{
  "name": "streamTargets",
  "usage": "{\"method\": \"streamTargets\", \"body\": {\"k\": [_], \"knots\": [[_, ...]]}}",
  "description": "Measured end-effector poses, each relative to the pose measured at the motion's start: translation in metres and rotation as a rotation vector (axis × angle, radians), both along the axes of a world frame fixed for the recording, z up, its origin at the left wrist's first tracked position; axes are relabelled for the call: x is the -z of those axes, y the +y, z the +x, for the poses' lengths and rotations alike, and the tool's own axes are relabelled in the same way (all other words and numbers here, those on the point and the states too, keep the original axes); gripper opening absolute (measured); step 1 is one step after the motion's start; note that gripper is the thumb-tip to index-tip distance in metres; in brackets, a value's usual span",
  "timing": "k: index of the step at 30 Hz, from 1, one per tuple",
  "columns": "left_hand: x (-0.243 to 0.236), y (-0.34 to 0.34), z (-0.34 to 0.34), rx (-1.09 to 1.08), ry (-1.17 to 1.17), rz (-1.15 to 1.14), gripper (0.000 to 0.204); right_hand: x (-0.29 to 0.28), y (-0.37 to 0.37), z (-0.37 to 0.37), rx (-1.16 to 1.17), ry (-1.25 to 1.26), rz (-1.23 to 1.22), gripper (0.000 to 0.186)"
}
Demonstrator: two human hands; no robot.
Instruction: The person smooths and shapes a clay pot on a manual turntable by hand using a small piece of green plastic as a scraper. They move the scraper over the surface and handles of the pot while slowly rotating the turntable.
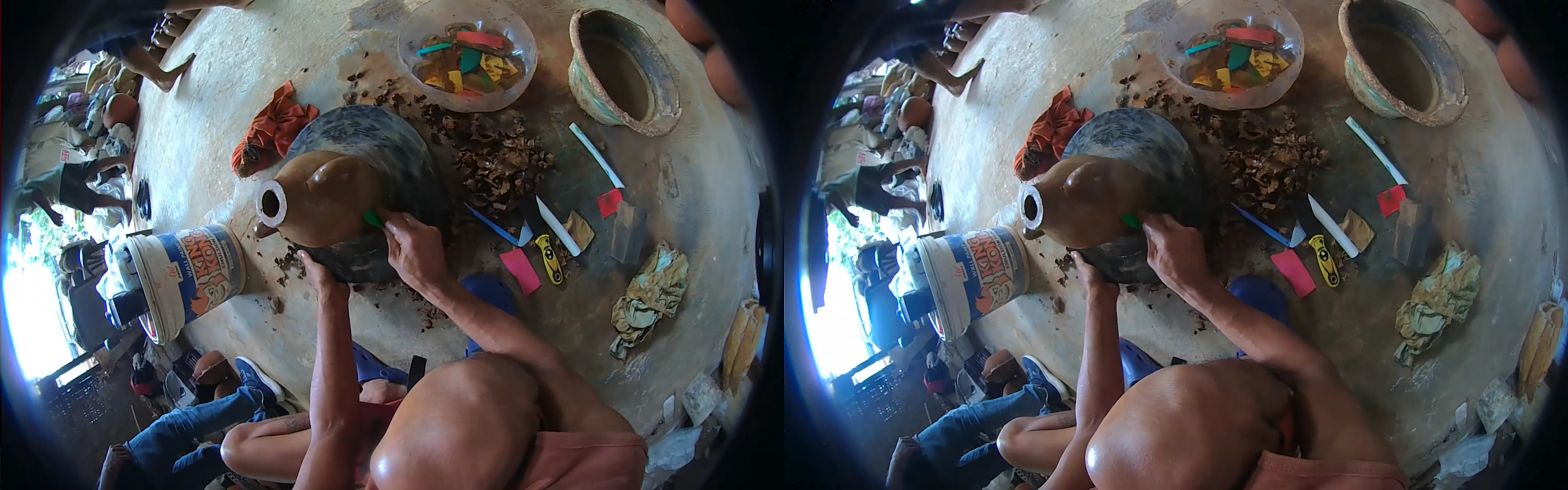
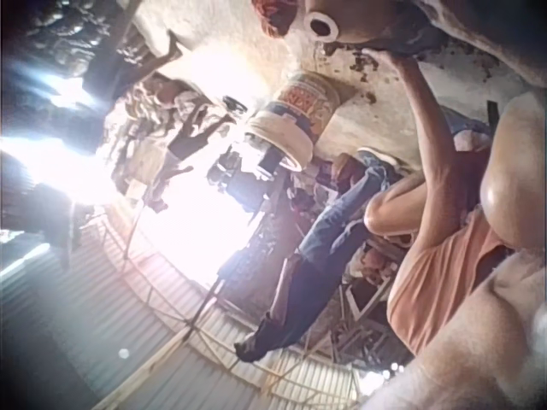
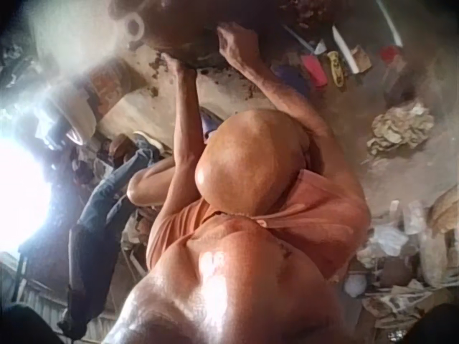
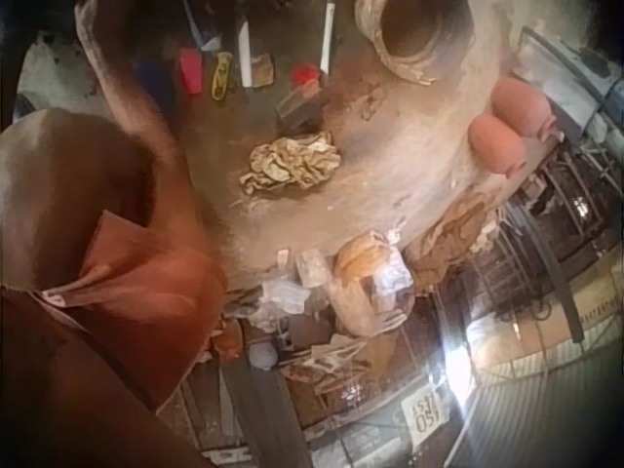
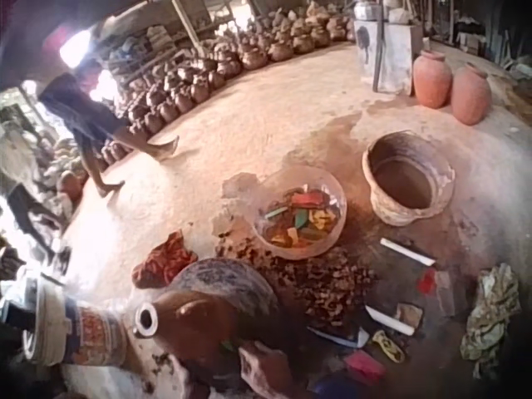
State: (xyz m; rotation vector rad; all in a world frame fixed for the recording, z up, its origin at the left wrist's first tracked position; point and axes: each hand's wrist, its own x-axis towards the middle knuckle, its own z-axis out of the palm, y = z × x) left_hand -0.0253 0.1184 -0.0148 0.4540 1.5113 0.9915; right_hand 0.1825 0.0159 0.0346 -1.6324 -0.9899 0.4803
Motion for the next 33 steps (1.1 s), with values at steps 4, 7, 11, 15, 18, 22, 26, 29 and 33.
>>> {"method": "streamTargets", "body": {"k": [4,7,11,15,18,22,26,29,33], "knots": [[-0.022,0.037,-0.035,0.147,-0.087,0.104,0.064,-0.021,0.014,0.018,0.025,-0.117,0.062,0.026],[-0.035,0.035,0.031,0.192,-0.001,-0.121,0.063,0.0,0.03,0.068,0.059,-0.139,-0.03,0.028],[-0.017,0.051,-0.017,0.296,0.272,0.005,0.062,-0.008,0.073,0.061,-0.067,0.002,0.123,0.037],[0.01,0.028,-0.033,0.096,0.126,0.149,0.067,-0.004,0.074,0.052,-0.068,0.017,0.165,0.044],[0.008,-0.053,0.028,-0.138,-0.106,0.145,0.064,-0.001,0.058,0.05,-0.066,0.066,0.164,0.045],[-0.025,-0.151,0.081,0.336,-0.362,-0.394,0.066,0.002,0.046,0.05,-0.029,0.086,0.167,0.047],[-0.045,-0.117,0.07,0.147,-0.209,-0.331,0.072,0.003,0.045,0.044,0.002,0.125,0.174,0.046],[-0.036,-0.044,0.012,0.163,-0.266,-0.048,0.073,-0.001,0.046,0.039,-0.004,0.116,0.127,0.044],[-0.029,-0.01,0.001,0.031,-0.042,-0.028,0.069,-0.003,0.049,0.028,0.004,0.129,0.162,0.041]]}}
